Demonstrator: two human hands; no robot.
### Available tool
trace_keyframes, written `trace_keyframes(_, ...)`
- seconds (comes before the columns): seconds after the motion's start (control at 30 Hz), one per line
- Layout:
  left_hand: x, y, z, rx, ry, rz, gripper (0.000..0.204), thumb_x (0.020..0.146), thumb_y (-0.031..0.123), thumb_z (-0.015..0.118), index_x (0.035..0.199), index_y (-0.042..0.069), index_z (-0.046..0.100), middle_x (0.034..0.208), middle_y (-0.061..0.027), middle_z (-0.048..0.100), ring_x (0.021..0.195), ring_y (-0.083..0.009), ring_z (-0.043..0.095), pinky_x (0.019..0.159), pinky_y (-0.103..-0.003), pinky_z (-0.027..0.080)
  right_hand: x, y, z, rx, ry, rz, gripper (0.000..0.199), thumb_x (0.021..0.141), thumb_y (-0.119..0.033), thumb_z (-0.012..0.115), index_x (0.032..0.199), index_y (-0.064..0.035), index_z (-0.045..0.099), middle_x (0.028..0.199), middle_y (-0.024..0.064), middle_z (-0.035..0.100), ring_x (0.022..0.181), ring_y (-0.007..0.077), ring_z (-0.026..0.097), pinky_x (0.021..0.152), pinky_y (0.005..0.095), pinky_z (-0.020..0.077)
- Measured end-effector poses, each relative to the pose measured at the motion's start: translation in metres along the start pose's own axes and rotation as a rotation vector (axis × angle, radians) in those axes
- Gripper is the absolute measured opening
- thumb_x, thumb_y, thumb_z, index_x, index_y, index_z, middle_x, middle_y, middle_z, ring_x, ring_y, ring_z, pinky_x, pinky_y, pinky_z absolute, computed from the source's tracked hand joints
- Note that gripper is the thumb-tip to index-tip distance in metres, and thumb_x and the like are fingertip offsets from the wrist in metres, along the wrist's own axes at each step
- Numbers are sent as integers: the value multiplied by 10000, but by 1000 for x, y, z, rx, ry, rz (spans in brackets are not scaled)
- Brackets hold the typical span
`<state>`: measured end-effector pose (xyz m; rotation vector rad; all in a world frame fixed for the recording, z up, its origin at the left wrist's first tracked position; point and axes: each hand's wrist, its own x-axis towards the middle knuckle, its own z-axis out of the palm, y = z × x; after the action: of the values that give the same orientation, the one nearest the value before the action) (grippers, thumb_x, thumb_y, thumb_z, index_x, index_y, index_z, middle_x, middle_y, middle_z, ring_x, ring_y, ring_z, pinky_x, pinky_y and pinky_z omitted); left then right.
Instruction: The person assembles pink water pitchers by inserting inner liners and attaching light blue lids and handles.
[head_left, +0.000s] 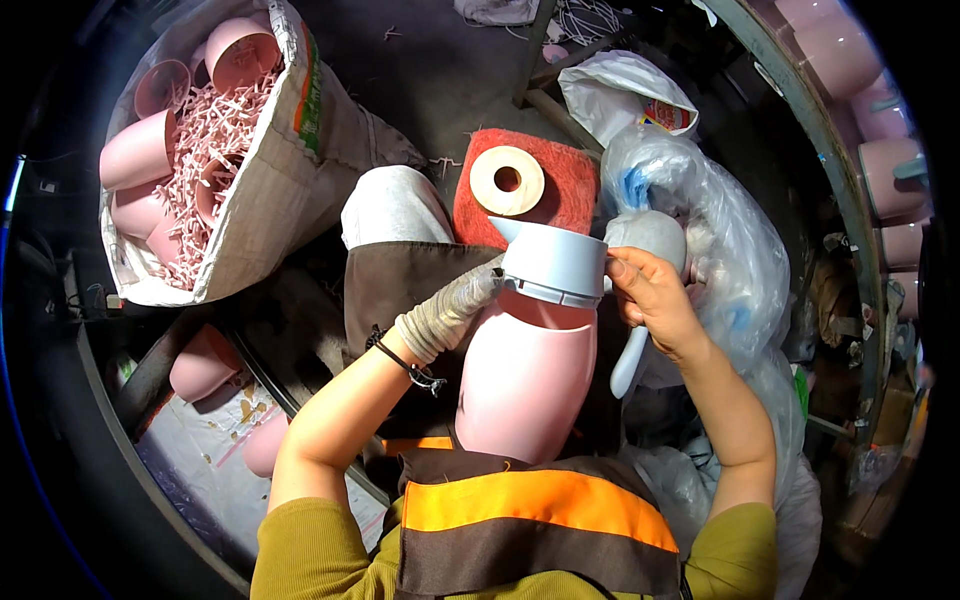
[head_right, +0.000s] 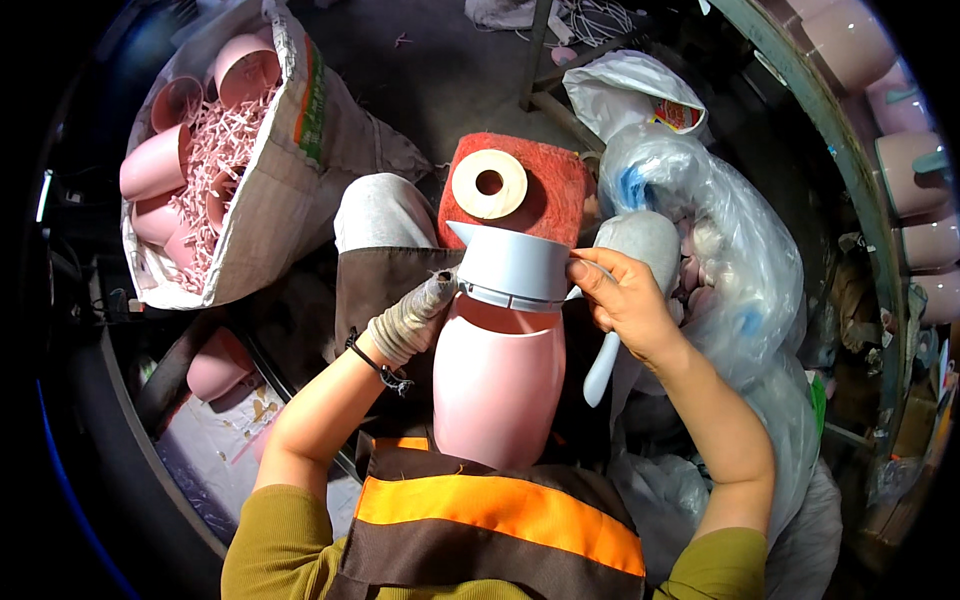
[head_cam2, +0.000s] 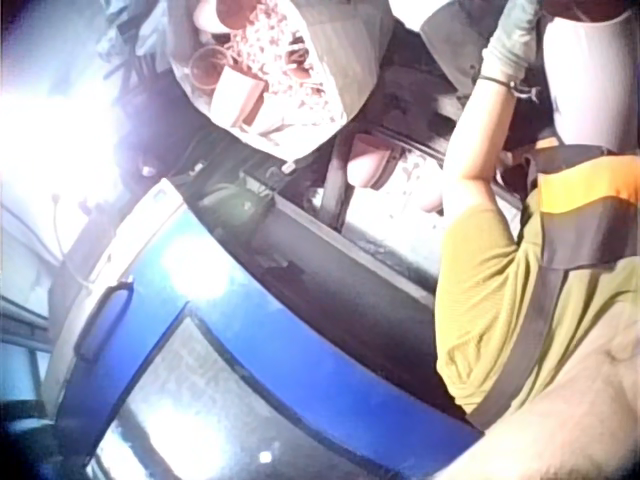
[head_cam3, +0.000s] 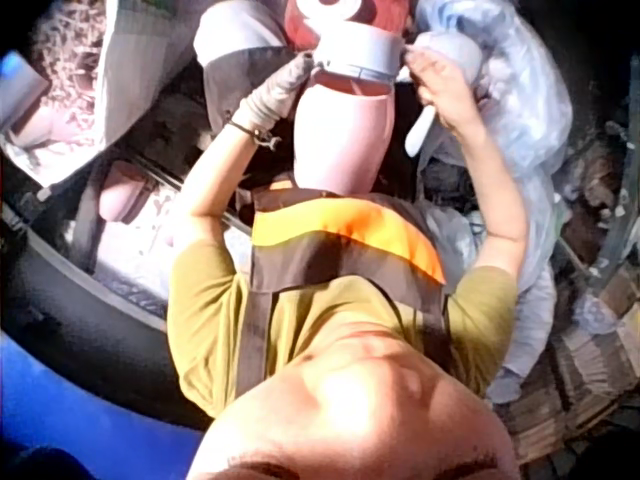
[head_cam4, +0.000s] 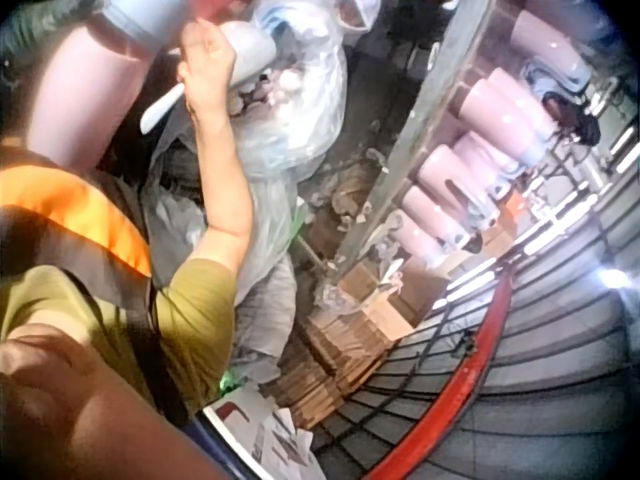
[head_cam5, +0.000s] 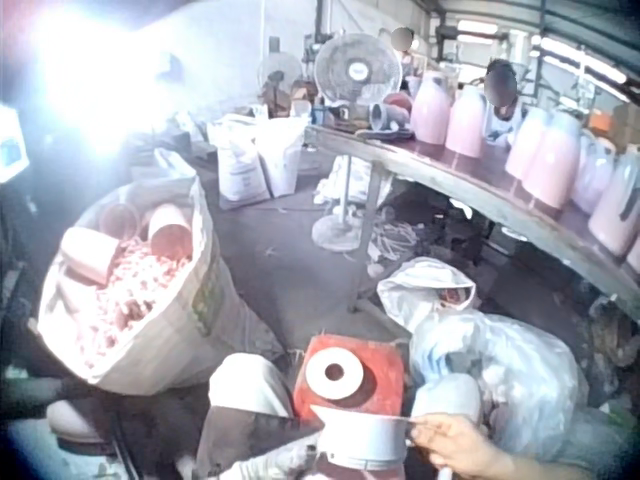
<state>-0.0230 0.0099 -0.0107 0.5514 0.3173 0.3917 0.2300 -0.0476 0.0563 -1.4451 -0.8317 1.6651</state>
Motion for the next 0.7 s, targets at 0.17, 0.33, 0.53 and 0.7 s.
trace_keyframes(0.17, 2, -7, -5, -2, 23, 7, 887, 773, 533, 740, 1424, 39, 395, 1364, -71, 502, 1264, -179, 449, 1101, -342, 324, 0, 9, -3, -80, -6, -71, 383, 943, -288, 639, 1197, -4, 599, 749, -37, 594, 503, -9, 391, 431, 166, 279)
trace_keyframes(0.33, 4, 5, 8, 222, 30, 9, 857, 774, 503, 735, 1403, 12, 422, 1339, -81, 526, 1246, -173, 469, 1087, -338, 334, 2, 24, -12, -180, -31, -171, 384, 939, -269, 647, 1220, -12, 598, 774, -51, 614, 528, -11, 372, 458, 173, 275)
trace_keyframes(0.53, -1, 14, 18, 323, 46, -20, 768, 825, 445, 697, 1395, 7, 427, 1282, -72, 544, 1180, -154, 488, 1046, -308, 357, -3, 26, 0, -171, 5, -224, 371, 937, -234, 651, 1215, 6, 596, 882, -31, 645, 656, -3, 466, 531, 165, 327)
trace_keyframes(0.7, 0, 10, 24, 375, 48, -6, 721, 837, 363, 715, 1394, 13, 419, 1245, -66, 556, 1149, -143, 498, 1016, -298, 389, -3, 29, -9, -185, -83, -224, 358, 945, -225, 640, 1206, 14, 593, 922, -17, 650, 696, 10, 492, 561, 169, 362)
